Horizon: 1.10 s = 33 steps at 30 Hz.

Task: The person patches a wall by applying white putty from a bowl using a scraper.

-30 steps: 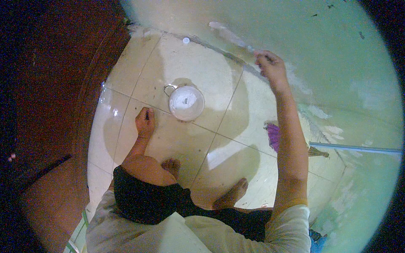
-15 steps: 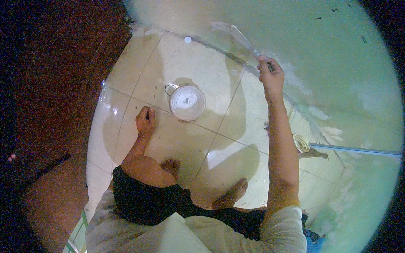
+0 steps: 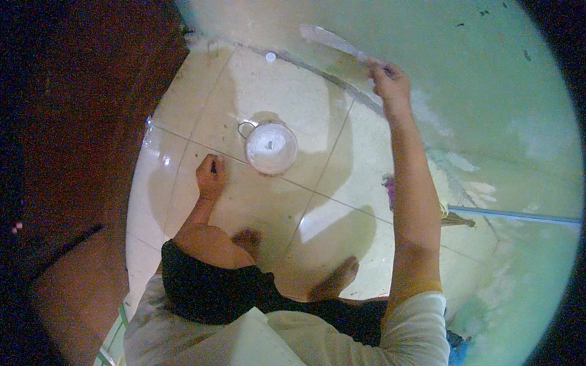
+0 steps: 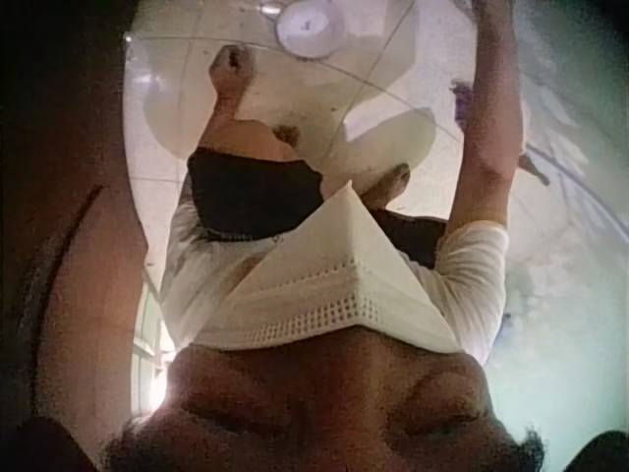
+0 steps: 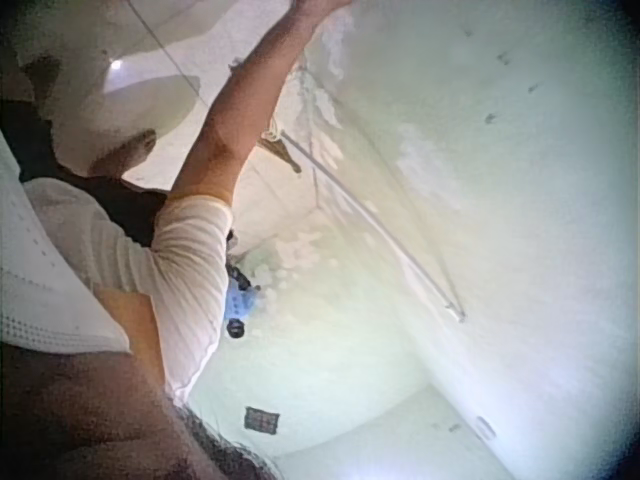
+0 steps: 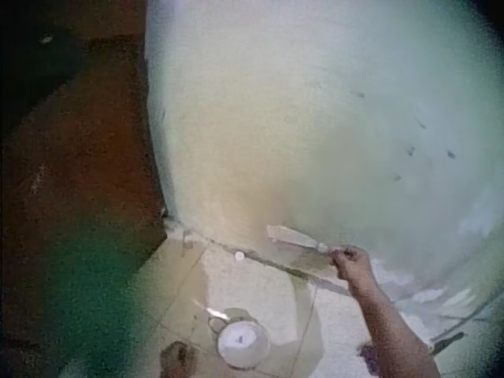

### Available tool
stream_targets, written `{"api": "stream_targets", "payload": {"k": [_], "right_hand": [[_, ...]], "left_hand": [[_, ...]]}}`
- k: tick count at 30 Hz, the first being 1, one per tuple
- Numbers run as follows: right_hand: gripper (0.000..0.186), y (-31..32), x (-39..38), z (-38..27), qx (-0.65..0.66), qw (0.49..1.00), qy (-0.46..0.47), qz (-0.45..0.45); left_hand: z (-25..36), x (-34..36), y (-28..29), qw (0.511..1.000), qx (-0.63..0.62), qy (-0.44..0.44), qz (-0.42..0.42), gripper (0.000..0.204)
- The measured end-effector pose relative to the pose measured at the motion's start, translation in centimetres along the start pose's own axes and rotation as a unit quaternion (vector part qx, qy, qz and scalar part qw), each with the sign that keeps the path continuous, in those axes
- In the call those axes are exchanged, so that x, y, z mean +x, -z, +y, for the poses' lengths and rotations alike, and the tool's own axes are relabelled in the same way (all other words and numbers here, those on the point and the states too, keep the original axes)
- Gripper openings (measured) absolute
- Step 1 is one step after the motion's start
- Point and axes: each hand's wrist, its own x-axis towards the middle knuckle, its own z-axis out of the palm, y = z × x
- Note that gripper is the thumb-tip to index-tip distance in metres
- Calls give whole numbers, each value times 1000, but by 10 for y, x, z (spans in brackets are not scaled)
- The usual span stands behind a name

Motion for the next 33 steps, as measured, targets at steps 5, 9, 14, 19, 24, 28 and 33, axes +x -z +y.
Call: {"api": "stream_targets", "payload": {"k": [5, 9, 14, 19, 24, 28, 33], "right_hand": [[26, 39, -15, -7, -86, 996, 12, -37], [24, 6, -18, -24, -115, 990, 48, -68], [24, -8, -5, -39, -138, 988, 58, -33], [26, 59, -29, -34, -146, 989, 29, 2], [26, 28, -41, -24, -112, 992, 40, -37], [26, -5, -6, -19, -166, 983, 50, -67], [27, 18, 5, -43, -238, 964, 122, -13]], "left_hand": [[-2, -1, -3, 1000, 11, 16, -4, 23], [-4, 0, -5, 1000, 10, -1, 2, 24], [0, 0, 1, 1000, 5, 3, -9, 24], [0, 1, -2, 1000, -20, 17, -4, 24], [-7, -1, -3, 1000, -8, 19, -2, 24], [-8, -1, -5, 1000, 2, 17, -13, 24], [-7, -3, -2, 1000, -13, 13, -4, 24]]}}
